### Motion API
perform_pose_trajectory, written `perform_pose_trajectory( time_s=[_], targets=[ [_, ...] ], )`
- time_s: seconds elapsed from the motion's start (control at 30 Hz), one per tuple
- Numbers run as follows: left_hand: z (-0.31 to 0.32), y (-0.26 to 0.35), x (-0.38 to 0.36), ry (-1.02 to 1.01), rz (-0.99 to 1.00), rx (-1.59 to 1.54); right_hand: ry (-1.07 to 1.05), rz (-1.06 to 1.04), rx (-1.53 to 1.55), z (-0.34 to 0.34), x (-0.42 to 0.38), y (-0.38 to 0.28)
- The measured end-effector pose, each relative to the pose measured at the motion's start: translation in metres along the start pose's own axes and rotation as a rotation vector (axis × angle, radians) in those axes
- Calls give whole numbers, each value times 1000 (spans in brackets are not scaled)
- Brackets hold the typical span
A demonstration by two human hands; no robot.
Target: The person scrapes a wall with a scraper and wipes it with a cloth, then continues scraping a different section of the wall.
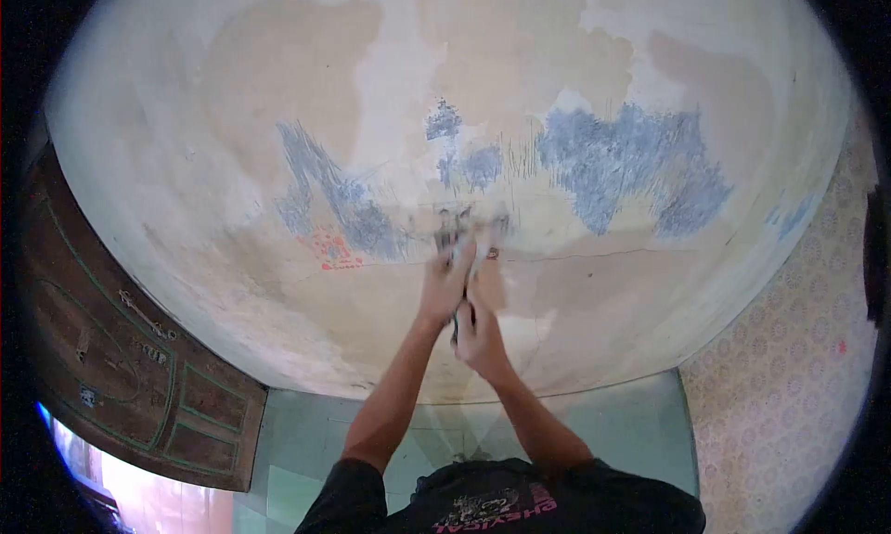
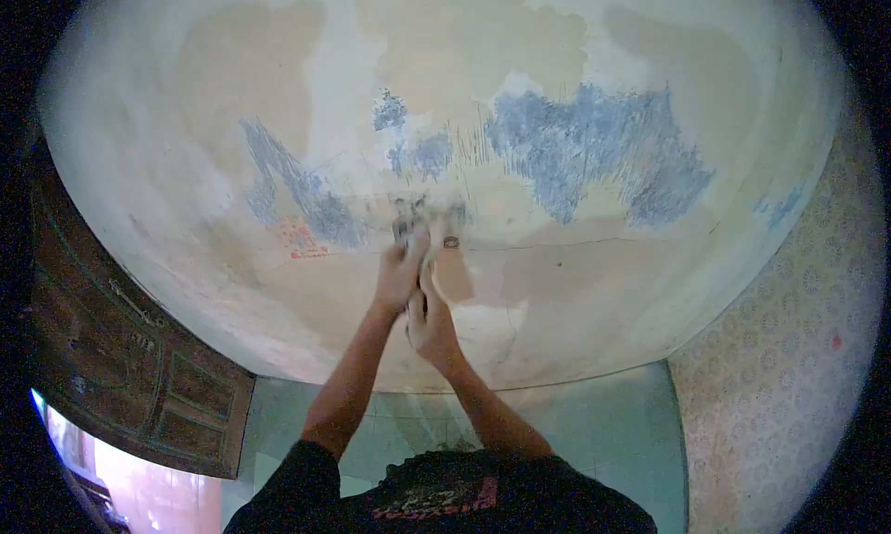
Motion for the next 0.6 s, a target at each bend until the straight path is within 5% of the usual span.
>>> perform_pose_trajectory(
  time_s=[0.1, 0.13, 0.17, 0.2, 0.23, 0.27, 0.3, 0.37, 0.5, 0.53, 0.6],
  targets=[
    [-34, -104, -50, 80, -281, 98, -227, 644, 140, 2, -65, 39],
    [-46, -128, -74, -5, -386, 189, -311, 703, 125, 2, -89, 65],
    [-49, -170, -104, 171, -530, -100, -398, 762, 108, -1, -115, 93],
    [-59, -190, -134, 118, -413, 95, -454, 728, 46, -10, -138, 101],
    [-65, -210, -156, 116, -503, -101, -507, 690, -12, -18, -158, 108],
    [-67, -224, -183, 135, -230, -74, -585, 678, -70, -27, -182, 116],
    [-93, -256, -204, 266, -710, -280, -661, 671, -130, -38, -203, 119],
    [-112, -246, -240, 465, -842, -382, -818, 696, -200, -62, -229, 104],
    [-187, -283, -300, 1005, -851, -537, -910, 642, -361, -93, -280, 126],
    [-214, -300, -318, 988, -770, -587, -901, 635, -365, -104, -271, 121],
    [-231, -307, -320, 956, -689, -635, -1278, 561, -359, -117, -248, 109]
  ],
)
Point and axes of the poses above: each hand's wrist, its own x-axis towards the middle knuckle, its own z-axis out of the palm, y = z × x, the point moved 2 cm from there along x, towards the middle knuckle, and after that the axes turned 11 degrees about -x, right-handed, at the moved point
